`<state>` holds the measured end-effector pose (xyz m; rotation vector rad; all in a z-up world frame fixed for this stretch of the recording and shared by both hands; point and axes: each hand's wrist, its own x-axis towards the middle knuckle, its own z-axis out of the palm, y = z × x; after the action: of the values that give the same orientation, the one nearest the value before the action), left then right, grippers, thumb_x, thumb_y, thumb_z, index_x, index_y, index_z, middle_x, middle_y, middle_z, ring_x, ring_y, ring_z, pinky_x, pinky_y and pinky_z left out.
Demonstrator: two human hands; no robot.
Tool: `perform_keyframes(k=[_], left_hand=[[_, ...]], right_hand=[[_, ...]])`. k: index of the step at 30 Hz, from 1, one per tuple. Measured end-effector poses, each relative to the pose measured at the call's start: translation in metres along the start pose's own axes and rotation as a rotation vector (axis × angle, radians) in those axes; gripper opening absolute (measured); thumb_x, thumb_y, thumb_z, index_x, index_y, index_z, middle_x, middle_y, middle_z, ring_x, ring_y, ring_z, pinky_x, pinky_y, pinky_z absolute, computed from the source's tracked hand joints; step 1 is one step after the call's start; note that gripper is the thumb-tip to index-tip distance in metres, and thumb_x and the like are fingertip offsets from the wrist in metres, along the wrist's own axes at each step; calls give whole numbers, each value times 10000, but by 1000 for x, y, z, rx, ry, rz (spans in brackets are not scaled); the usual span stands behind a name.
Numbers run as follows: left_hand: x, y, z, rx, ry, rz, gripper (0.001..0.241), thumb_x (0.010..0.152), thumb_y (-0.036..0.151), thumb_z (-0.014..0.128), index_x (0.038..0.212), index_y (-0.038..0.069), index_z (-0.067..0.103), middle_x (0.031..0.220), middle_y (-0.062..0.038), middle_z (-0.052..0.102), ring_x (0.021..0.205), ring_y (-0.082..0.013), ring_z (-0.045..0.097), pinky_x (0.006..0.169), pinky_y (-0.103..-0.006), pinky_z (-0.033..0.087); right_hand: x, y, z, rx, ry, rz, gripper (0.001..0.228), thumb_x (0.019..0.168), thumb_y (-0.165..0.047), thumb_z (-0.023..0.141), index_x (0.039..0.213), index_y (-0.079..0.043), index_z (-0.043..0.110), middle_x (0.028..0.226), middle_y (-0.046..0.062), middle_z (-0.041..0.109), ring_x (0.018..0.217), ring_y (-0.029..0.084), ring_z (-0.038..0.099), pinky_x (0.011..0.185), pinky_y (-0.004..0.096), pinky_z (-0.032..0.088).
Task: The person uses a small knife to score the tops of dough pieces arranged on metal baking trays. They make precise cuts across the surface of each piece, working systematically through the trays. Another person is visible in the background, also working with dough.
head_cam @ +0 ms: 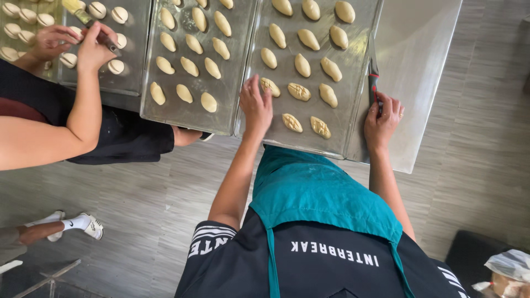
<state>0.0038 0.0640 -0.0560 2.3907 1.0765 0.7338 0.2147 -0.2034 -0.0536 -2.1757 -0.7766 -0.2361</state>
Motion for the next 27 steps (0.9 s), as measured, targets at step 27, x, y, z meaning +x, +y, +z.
perform_keyframes(k=[27], left_hand=[[92, -94, 68, -52, -235, -215, 292, 934, 114, 517, 1135, -20, 682, 1068, -261, 707, 1100, -426, 604, 994, -493, 463]], right_hand=[[41, 32, 62, 11, -149, 130, 136, 957, -42, 574, 1072, 29, 590, 985, 291, 654, 942, 489, 614, 813, 537, 481]])
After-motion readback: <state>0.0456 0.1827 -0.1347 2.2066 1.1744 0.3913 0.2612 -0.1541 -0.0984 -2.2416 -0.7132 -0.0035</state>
